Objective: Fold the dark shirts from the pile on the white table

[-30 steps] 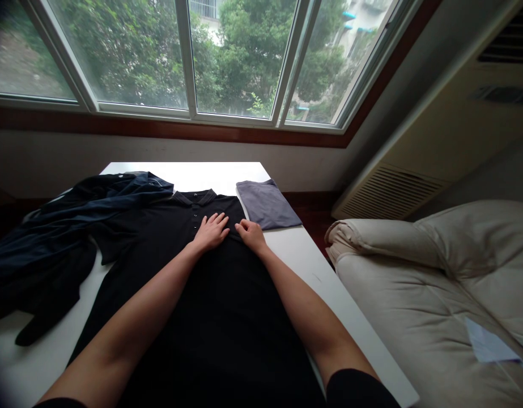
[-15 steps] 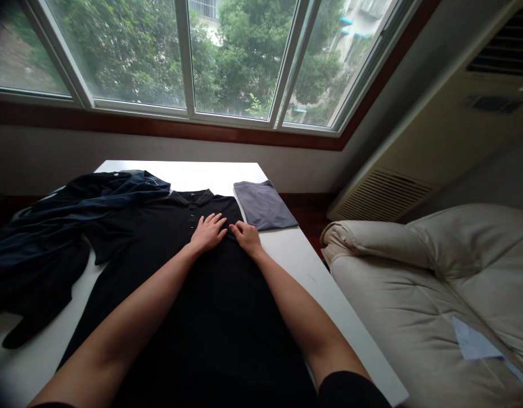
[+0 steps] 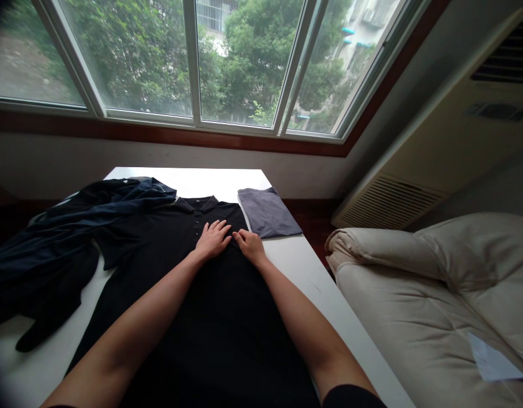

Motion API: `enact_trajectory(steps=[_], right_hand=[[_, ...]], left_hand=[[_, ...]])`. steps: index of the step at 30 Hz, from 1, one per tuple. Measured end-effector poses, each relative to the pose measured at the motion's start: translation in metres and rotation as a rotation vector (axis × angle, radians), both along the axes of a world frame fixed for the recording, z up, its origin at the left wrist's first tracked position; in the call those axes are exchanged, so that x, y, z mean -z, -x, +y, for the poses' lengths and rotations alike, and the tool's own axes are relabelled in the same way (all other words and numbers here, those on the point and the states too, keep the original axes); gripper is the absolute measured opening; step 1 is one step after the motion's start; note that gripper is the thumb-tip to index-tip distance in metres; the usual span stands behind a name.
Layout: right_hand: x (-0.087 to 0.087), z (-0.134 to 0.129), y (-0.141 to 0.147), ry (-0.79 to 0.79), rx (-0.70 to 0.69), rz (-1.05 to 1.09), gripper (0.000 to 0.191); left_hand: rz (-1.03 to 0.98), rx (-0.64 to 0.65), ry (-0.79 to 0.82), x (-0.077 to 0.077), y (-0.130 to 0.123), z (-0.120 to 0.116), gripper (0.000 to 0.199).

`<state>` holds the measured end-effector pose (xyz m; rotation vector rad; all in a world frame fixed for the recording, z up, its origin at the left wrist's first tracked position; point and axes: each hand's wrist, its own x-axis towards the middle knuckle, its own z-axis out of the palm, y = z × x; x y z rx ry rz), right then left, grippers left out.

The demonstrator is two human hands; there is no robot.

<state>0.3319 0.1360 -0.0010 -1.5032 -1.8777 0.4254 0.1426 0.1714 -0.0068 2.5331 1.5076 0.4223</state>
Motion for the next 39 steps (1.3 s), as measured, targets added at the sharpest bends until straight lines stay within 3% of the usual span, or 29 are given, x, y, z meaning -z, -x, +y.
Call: enact_trajectory(steps=[8, 21, 25, 29, 34, 39], right_hand=[[0.002, 0.0, 0.002, 0.004, 0.017, -0.07, 0.034], [0.0, -0.003, 0.001, -0.029, 0.02, 0.027, 0.021], [0.0, -0.003, 0.0, -0.024, 0.012, 0.014, 0.019], [0.001, -0.003, 0.0, -0.029, -0.01, 0.0, 0.018], [0.003, -0.002, -0.001, -0.044, -0.024, -0.023, 0.015], [0.003, -0.003, -0.002, -0.045, -0.03, -0.029, 0.013]], left_hand=[[0.017, 0.0, 0.009, 0.001, -0.002, -0.003, 0.056], [0.013, -0.002, 0.011, -0.001, -0.002, -0.003, 0.055], [0.015, -0.089, -0.005, -0.007, 0.012, 0.006, 0.051], [0.051, -0.202, 0.05, -0.008, 0.043, 0.021, 0.059], [0.102, -0.201, 0.079, -0.004, 0.076, 0.031, 0.073], [0.122, -0.217, 0.075, -0.002, 0.078, 0.034, 0.08]])
